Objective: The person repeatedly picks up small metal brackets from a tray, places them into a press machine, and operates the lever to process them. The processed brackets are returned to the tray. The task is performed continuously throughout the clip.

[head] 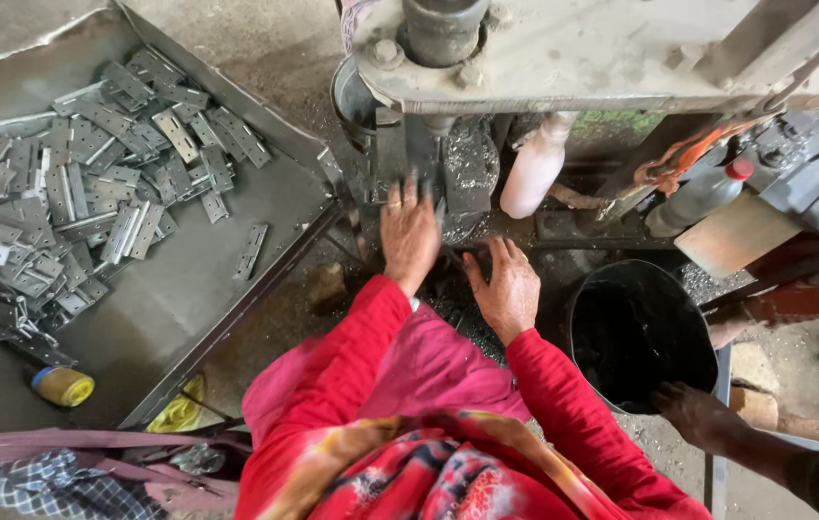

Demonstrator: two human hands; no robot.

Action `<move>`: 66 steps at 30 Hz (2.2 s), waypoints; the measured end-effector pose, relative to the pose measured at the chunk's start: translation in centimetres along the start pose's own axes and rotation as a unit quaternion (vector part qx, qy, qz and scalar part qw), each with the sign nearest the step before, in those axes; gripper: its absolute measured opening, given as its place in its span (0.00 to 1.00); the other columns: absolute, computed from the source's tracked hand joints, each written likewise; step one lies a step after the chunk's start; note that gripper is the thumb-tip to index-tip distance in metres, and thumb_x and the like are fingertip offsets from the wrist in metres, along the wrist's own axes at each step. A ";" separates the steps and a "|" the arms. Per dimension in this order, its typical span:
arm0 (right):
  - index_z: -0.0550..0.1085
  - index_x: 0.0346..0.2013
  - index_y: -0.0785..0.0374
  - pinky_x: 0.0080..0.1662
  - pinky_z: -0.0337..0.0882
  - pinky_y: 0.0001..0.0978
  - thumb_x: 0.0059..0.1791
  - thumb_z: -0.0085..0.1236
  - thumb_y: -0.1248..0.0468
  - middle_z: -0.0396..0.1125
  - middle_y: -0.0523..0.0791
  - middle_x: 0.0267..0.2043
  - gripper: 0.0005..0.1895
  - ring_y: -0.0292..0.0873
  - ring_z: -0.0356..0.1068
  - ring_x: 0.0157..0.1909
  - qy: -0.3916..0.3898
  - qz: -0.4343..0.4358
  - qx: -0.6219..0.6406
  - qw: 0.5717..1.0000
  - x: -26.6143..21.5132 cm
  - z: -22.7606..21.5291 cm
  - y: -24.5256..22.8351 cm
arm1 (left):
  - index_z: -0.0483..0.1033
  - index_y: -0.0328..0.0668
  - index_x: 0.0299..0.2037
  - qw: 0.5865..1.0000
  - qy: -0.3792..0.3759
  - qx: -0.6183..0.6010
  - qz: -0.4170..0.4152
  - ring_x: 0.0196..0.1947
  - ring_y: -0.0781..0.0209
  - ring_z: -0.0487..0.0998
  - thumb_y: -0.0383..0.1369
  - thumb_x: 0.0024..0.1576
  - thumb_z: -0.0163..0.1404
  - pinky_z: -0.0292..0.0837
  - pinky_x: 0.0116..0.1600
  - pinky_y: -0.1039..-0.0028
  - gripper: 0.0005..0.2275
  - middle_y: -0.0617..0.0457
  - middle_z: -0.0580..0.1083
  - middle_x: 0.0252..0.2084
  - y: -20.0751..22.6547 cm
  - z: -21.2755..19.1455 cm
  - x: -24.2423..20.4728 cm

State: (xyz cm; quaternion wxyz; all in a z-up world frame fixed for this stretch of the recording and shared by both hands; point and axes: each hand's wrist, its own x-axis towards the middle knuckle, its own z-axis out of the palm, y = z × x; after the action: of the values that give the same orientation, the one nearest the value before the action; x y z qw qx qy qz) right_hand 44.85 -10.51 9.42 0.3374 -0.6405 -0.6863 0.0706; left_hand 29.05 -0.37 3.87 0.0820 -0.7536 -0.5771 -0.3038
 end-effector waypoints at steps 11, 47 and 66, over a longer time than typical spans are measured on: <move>0.73 0.47 0.63 0.44 0.72 0.55 0.51 0.56 0.45 0.74 0.57 0.41 0.24 0.63 0.74 0.43 -0.138 0.055 -0.088 0.985 -0.1 1.4 1.2 | 0.75 0.32 0.56 0.990 -0.111 0.071 -0.048 0.68 0.42 0.61 0.41 0.61 0.48 0.56 0.64 0.47 0.20 0.45 0.63 0.70 -0.9 -0.6 1.1; 0.73 0.47 0.63 0.47 0.72 0.58 0.50 0.53 0.39 0.73 0.62 0.41 0.30 0.66 0.73 0.46 -0.328 0.151 -0.056 0.931 -2.9 9.0 9.8 | 0.78 0.36 0.55 0.976 -0.170 0.125 -0.059 0.77 0.49 0.59 0.31 0.65 0.44 0.56 0.69 0.56 0.13 0.47 0.66 0.71 -3.2 4.7 4.5; 0.76 0.42 0.63 0.45 0.73 0.56 0.49 0.56 0.44 0.74 0.59 0.38 0.24 0.64 0.75 0.43 -0.293 0.141 -0.003 0.946 -4.4 9.7 10.4 | 0.74 0.37 0.61 0.977 -0.148 0.124 -0.095 0.74 0.47 0.57 0.33 0.63 0.40 0.53 0.69 0.57 0.18 0.50 0.64 0.72 -2.3 4.7 7.0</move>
State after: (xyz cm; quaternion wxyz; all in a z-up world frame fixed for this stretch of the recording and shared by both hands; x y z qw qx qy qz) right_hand 47.88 -9.58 -5.14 0.1064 -0.6829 -0.6575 0.3002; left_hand 29.70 8.30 3.47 0.0592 -0.7156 -0.6852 -0.1220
